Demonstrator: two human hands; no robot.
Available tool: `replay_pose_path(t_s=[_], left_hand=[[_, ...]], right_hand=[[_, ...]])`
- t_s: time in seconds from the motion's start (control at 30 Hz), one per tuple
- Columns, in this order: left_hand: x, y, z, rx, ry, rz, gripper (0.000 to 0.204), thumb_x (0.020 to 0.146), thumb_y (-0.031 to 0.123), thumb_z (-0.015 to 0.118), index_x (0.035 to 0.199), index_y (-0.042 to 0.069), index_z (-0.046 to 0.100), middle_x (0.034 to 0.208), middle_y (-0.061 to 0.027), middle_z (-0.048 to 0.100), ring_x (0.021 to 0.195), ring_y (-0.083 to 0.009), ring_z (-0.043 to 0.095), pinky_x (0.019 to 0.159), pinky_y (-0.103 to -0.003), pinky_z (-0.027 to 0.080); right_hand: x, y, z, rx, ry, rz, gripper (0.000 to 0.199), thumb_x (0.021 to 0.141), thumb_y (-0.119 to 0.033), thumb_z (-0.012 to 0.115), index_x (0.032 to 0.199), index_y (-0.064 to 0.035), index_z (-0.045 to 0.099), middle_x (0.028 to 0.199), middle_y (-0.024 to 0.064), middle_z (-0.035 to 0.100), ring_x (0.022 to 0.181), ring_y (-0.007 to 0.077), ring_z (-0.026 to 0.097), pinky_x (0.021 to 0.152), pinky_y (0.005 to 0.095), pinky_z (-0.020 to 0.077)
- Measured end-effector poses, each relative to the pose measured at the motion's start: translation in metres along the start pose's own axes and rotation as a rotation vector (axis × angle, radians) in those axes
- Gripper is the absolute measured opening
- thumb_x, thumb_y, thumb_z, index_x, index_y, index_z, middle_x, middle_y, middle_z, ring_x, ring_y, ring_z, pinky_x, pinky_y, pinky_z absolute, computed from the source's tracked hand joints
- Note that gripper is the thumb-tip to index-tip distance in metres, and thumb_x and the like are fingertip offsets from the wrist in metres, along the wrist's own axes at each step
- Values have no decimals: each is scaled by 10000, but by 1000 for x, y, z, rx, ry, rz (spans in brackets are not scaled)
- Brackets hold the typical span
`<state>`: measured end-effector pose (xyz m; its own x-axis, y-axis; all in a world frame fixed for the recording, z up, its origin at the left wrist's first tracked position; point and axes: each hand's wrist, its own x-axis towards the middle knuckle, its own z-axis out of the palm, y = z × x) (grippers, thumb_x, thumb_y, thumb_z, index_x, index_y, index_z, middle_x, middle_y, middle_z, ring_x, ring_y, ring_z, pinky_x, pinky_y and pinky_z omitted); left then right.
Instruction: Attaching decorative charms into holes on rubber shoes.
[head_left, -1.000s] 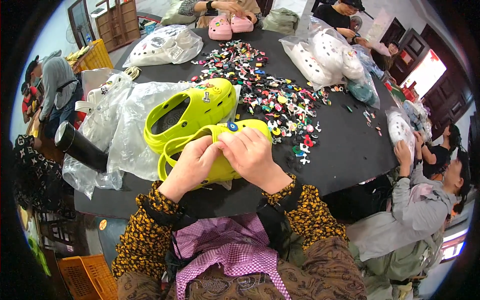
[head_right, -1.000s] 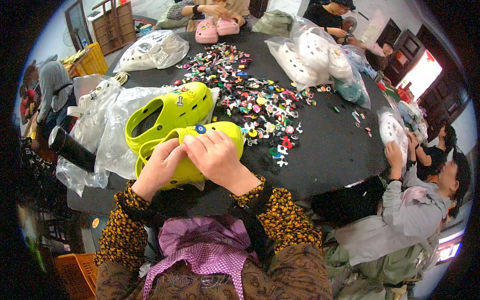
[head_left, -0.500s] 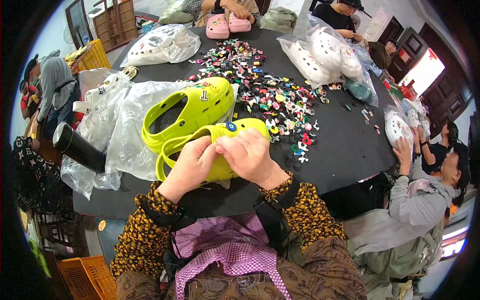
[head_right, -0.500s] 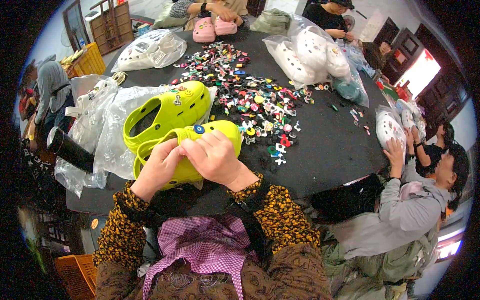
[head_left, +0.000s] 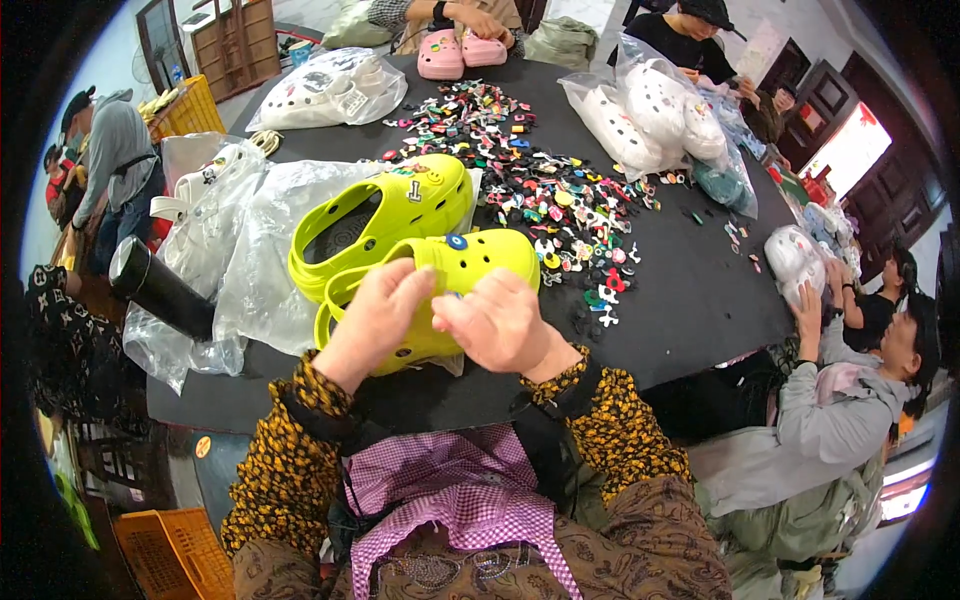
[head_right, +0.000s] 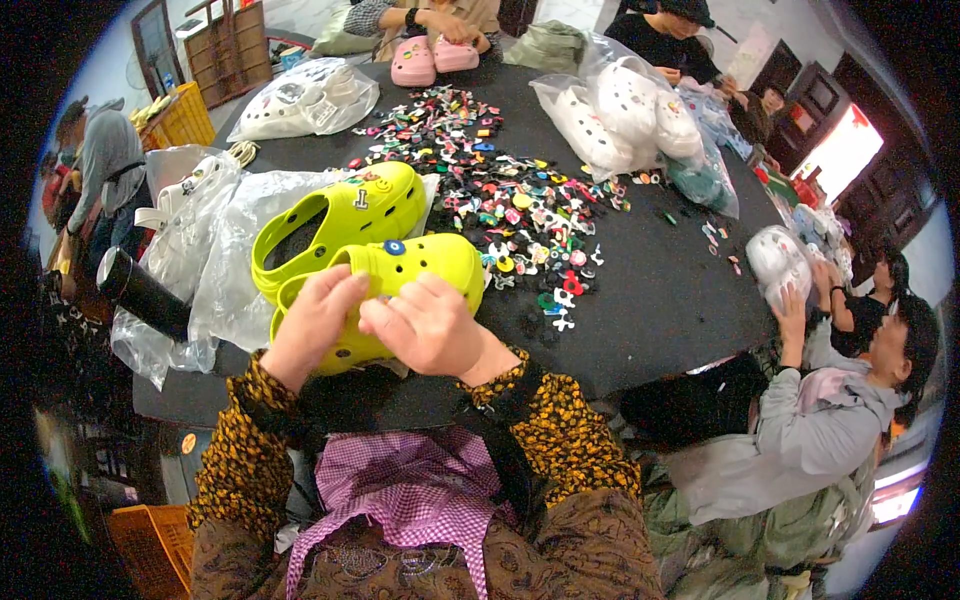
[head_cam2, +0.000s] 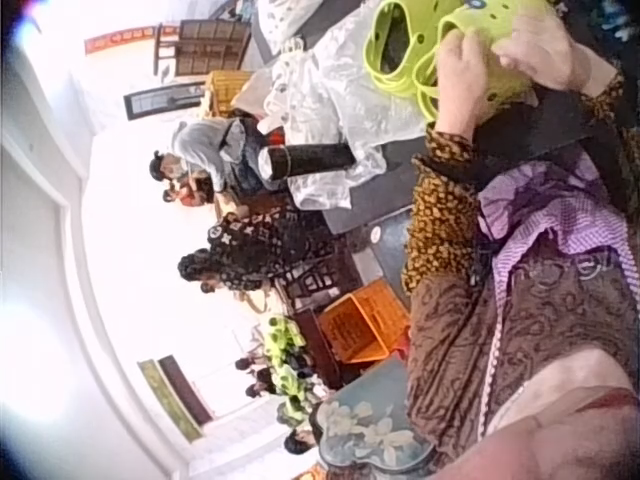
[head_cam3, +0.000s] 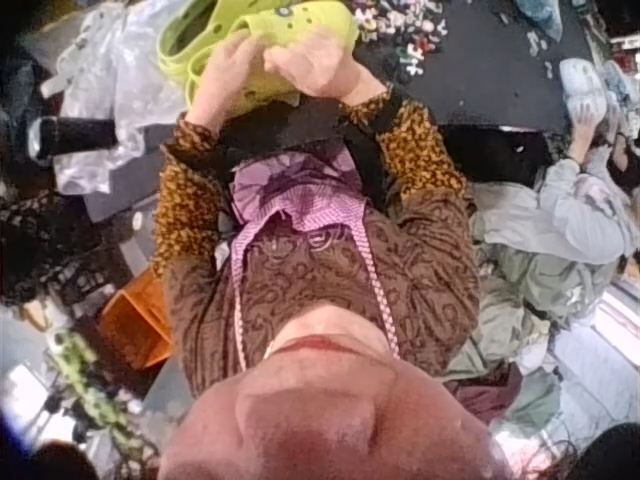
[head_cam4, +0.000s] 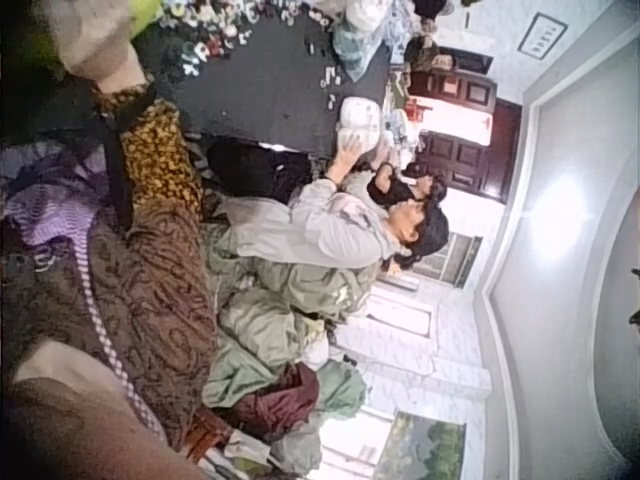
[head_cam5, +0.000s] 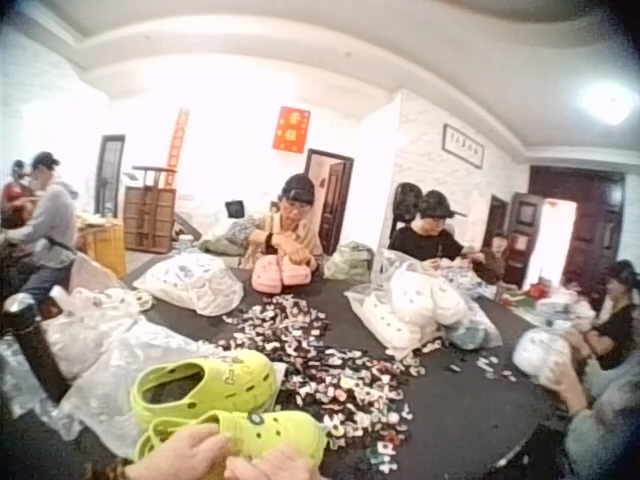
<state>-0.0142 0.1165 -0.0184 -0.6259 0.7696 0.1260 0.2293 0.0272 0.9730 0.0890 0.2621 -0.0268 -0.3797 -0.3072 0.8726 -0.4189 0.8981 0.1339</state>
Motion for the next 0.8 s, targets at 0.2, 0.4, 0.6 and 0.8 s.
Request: replay_pose_path(t_s=[0.2, 0.4, 0.6, 0.8], left_hand=[[-2, 3, -1, 95, -70, 4, 304, 990, 200, 490, 1071, -58, 629, 907, -81, 682, 835, -124, 595, 765, -299, 480], [-1, 2, -1, 60, -86, 39, 317, 990, 205, 491, 1087, -64, 627, 921, -87, 687, 855, -133, 606, 783, -300, 485], [-3, 4, -1, 75, -91, 11, 318, 988, 209, 502, 1087, -68, 624, 927, -96, 686, 867, -142, 611, 794, -310, 488], [-4, 6, 1, 93, -91, 51, 311, 989, 205, 503, 1090, -63, 625, 929, -105, 688, 870, -147, 611, 796, -316, 489]], right_hand=[[-3, 28, -14, -119, 82, 181, 71, 851, -83, 652, 915, -81, 620, 707, 43, 549, 616, 259, 547, 582, 390, 451], [-16, 95, -21, -127, 116, 651, 110, 953, -169, 580, 940, -66, 615, 749, 128, 650, 727, 339, 644, 645, 432, 487], [-32, 110, -23, -92, -53, 751, 141, 945, -160, 585, 963, -24, 621, 770, 158, 657, 782, 356, 644, 668, 442, 487], [-10, 83, -23, 147, -54, 810, 181, 987, -157, 546, 1031, -6, 635, 830, 132, 689, 751, 211, 677, 673, 305, 517]])
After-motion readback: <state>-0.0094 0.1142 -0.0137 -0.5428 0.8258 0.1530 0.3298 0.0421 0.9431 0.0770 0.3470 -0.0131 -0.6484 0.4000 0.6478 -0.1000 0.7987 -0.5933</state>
